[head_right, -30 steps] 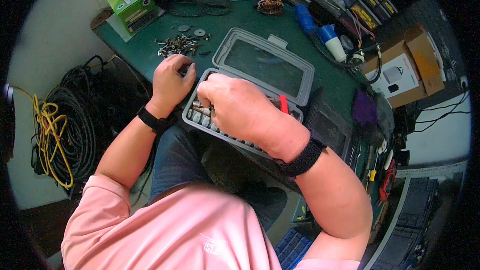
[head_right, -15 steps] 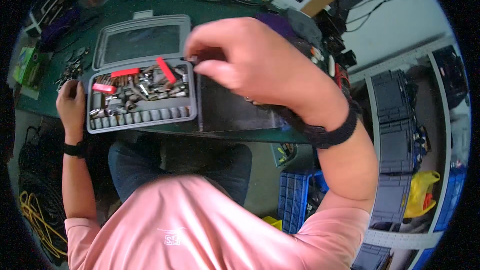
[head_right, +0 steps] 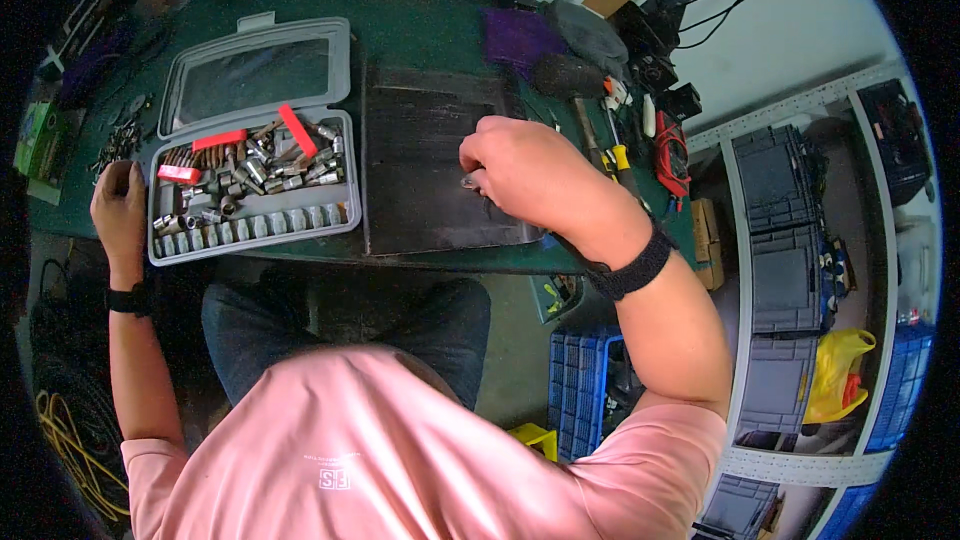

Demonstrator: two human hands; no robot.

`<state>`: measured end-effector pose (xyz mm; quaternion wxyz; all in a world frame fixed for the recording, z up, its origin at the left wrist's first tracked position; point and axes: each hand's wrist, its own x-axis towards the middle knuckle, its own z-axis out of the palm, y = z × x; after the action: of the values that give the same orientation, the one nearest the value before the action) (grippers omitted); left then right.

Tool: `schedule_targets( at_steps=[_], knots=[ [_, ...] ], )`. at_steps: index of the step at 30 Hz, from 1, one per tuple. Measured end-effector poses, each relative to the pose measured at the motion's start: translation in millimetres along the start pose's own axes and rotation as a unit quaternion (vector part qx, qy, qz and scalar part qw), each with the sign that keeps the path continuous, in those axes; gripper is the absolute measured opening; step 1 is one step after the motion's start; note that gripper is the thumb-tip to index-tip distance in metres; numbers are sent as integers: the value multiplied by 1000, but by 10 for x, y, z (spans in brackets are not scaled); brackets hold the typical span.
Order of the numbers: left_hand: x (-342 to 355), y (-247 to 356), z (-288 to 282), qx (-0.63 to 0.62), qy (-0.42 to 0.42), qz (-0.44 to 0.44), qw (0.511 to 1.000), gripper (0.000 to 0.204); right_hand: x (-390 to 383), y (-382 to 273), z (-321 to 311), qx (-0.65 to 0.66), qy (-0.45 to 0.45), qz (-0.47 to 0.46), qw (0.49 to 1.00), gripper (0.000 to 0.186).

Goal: The person uses a screwdriver to adjust a small component on a black plastic housing. They then use pliers to manipulate a wire or part of the component. Finally, they open a case of socket bits and select a specific bit to fit onto the component.

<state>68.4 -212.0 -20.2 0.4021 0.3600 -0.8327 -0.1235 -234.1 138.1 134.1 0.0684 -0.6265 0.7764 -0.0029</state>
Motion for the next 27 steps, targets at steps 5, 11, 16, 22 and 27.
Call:
schedule_targets(
  at_steps=[5, 11, 16, 22, 27],
  knots=[
    [-8, 88, -21, -17, -12, -25, 999, 18, 106, 73, 127, 7, -27, -3, 1000, 12],
    [-26, 42, -2, -17, -2, -32, 999, 17, 175, 2, 66, -5, -51, 48, 998, 9],
    [-18, 56, 30, -45, 45, -6, 998, 13, 153, 35, 119, -33, -38, 38, 998, 10],
    [-6, 86, 11, -22, 41, 0, 999, 13, 136, 39, 156, -22, -31, 46, 998, 9],
    [-6, 89, 9, -17, 38, -7, 999, 13, 129, 16, 165, -30, -23, 51, 998, 9]
  ],
)
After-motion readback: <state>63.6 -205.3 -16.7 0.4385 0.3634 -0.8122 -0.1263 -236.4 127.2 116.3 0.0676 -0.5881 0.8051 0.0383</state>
